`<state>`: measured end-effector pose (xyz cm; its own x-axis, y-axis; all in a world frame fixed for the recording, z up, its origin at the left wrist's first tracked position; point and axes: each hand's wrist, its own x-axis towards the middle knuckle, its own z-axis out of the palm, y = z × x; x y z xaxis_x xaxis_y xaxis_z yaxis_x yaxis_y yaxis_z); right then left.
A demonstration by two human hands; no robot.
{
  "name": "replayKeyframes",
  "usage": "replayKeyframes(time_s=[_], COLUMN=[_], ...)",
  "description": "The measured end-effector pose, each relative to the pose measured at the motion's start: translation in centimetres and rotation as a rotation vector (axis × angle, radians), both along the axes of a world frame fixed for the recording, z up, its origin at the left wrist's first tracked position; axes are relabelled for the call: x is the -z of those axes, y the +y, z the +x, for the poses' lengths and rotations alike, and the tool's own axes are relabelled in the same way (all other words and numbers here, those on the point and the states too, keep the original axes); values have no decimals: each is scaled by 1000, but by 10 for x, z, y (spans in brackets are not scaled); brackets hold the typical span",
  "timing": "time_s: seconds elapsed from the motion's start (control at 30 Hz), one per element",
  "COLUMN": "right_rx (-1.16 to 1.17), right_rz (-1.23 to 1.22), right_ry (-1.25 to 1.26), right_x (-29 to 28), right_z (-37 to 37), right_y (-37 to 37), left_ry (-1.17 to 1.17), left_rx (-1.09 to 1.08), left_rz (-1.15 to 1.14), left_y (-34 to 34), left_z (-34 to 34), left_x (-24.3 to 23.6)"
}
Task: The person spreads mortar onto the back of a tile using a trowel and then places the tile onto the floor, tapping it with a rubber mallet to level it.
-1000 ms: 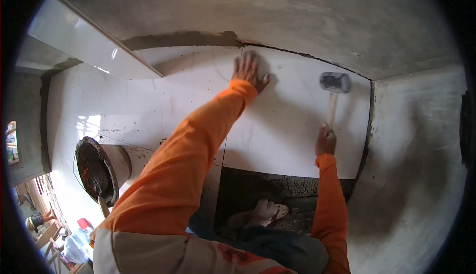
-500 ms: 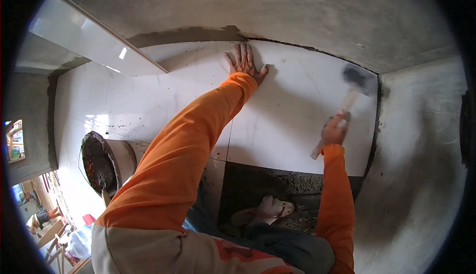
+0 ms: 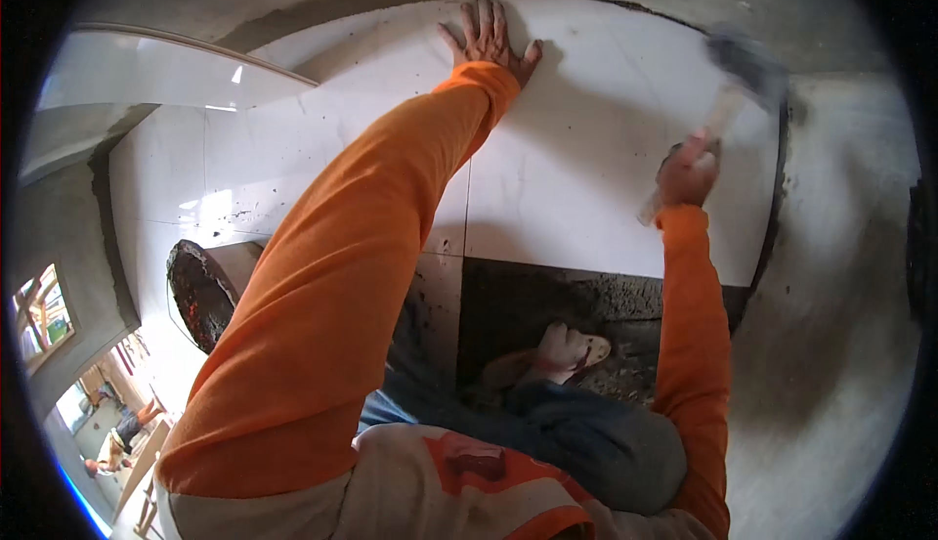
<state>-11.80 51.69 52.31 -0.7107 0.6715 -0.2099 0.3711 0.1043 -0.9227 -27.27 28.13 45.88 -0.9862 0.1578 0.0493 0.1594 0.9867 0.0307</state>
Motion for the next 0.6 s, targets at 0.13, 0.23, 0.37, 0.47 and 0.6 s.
replayKeyframes(time_s=[0.13,0.23,0.37,0.47,0.6], right_rx=[-282,-85,-204,-224,-240], right_rz=[649,568,188,772,505], right_ry=[-133,-1,-277,-110,-372], right_x=[-1,6,-23,15,-21], right_z=[-4,0,-8,1,-18], right_y=[-6,-13,-5,8,2], left_ry=[46,63,47,-294,-367], left_rx=[-15,5,13,57,17], left_rz=[-9,17,17,-45,-47], left_y=[2,4,-4,19,8], left_z=[-4,-4,-2,8,2], left_x=[-3,6,1,-82,-78])
